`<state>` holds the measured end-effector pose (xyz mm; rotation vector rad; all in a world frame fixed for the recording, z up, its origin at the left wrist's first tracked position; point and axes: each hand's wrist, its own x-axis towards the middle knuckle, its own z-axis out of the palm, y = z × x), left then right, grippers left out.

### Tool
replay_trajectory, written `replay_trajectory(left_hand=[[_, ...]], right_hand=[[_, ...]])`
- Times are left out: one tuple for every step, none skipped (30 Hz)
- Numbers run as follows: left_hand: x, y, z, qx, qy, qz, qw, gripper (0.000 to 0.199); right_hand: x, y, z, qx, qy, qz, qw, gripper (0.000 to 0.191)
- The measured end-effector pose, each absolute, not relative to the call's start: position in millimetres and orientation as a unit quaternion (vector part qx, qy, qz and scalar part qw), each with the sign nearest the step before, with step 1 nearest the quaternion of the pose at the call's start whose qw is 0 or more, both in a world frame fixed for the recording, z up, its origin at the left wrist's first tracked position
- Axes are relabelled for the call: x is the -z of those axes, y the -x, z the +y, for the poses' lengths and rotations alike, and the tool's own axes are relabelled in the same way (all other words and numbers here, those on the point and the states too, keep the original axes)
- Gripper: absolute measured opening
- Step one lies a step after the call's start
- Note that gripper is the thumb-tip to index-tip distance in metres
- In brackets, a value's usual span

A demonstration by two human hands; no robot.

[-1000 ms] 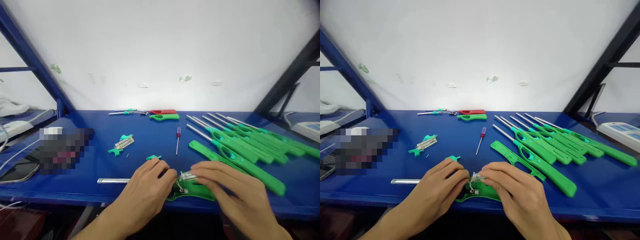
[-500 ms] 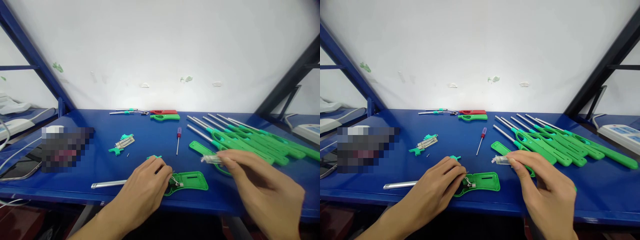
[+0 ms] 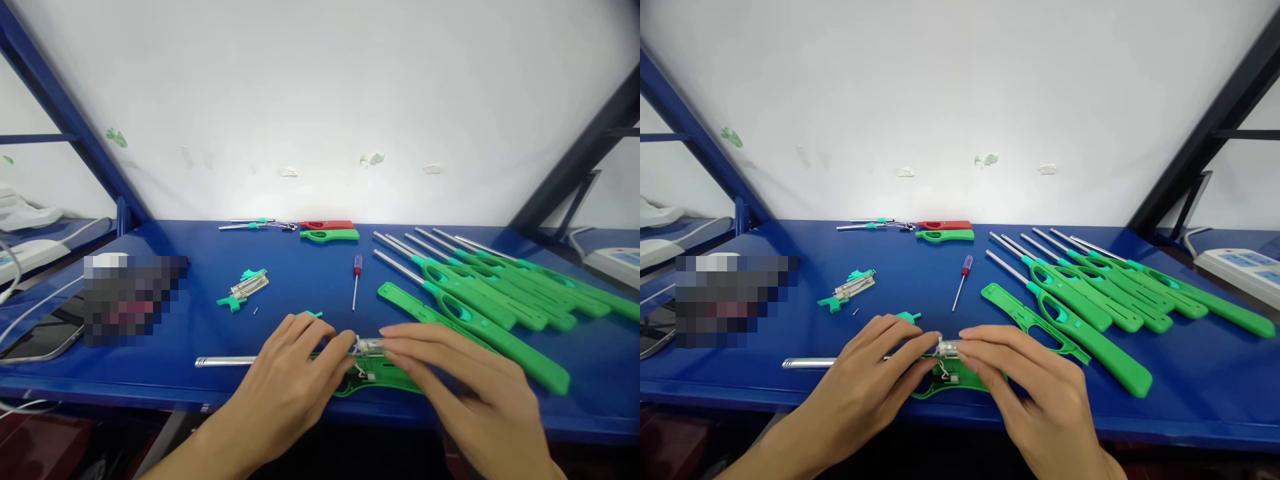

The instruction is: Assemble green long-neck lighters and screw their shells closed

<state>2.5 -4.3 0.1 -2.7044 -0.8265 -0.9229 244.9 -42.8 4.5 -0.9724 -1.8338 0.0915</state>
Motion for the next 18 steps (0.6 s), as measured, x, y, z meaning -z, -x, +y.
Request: replay_trajectory(left_hand=[[0.0, -2.4, -4.3, 0.314, 0.906, -0.272, 0.085, 0.019], [0.4, -2.3, -4.3, 0.318, 0.906, -0.267, 0.085, 0.017], [0.9, -2.0, -4.3, 0.321, 0.906, -0.262, 0.082, 0.015], [1.6, -1.6, -4.3, 0.324, 0.907, -0.257, 0.078, 0.013], [2.4, -1.0, -4.2, 0.327, 0.908, -0.253, 0.074, 0.012], [3.2, -0.2, -4.3, 0.327, 0.909, -0.25, 0.07, 0.013], [4.0, 0.6, -4.3, 0.325, 0.91, -0.248, 0.065, 0.016], [4.5, 1.6, -4.4, 0.322, 0.912, -0.246, 0.06, 0.02], [4.8, 2.5, -4.6, 0.319, 0.914, -0.243, 0.057, 0.024], [4.7, 3.2, -4.7, 0.318, 0.915, -0.241, 0.057, 0.027], [4.4, 3.9, -4.9, 0.321, 0.915, -0.239, 0.059, 0.028], [3.7, 4.3, -5.0, 0.324, 0.914, -0.237, 0.061, 0.03], [3.0, 4.5, -5.1, 0.327, 0.913, -0.235, 0.064, 0.03], [2.1, 4.4, -5.1, 0.328, 0.913, -0.234, 0.067, 0.031], [1.4, 4.3, -5.2, 0.33, 0.912, -0.234, 0.069, 0.031], [0.7, 3.9, -5.4, 0.33, 0.912, -0.233, 0.071, 0.031], [0.2, 3.6, -5.5, 0.33, 0.912, -0.232, 0.073, 0.031], [-0.1, 3.2, -5.7, 0.33, 0.912, -0.232, 0.075, 0.031]], right_hand=[[-4.5, -244.9, -42.6, -0.04, 0.402, -0.762, 0.506, 0.02], [-4.6, -244.8, -42.5, -0.041, 0.4, -0.764, 0.506, 0.019], [-4.6, -244.5, -42.5, -0.042, 0.398, -0.765, 0.505, 0.019], [-4.6, -244.1, -42.5, -0.043, 0.395, -0.766, 0.505, 0.02], [-4.5, -243.7, -42.5, -0.044, 0.393, -0.767, 0.505, 0.019], [-4.3, -243.4, -42.5, -0.045, 0.392, -0.768, 0.505, 0.019], [-4.0, -243.2, -42.5, -0.047, 0.389, -0.769, 0.505, 0.019], [-3.8, -243.2, -42.5, -0.049, 0.388, -0.77, 0.505, 0.018], [-3.6, -243.2, -42.5, -0.051, 0.386, -0.771, 0.504, 0.018], [-3.5, -243.4, -42.5, -0.054, 0.384, -0.772, 0.504, 0.018], [-3.5, -243.5, -42.5, -0.056, 0.383, -0.772, 0.504, 0.018], [-3.8, -243.7, -42.5, -0.058, 0.381, -0.773, 0.504, 0.018], [-4.2, -243.9, -42.5, -0.06, 0.38, -0.773, 0.504, 0.019], [-4.7, -244.1, -42.5, -0.062, 0.379, -0.774, 0.503, 0.02], [-5.4, -244.2, -42.4, -0.063, 0.377, -0.775, 0.504, 0.02], [-6.1, -244.4, -42.3, -0.064, 0.375, -0.775, 0.504, 0.021], [-6.7, -244.5, -42.2, -0.066, 0.372, -0.776, 0.505, 0.022], [-7.2, -244.6, -42.0, -0.068, 0.37, -0.776, 0.506, 0.022]])
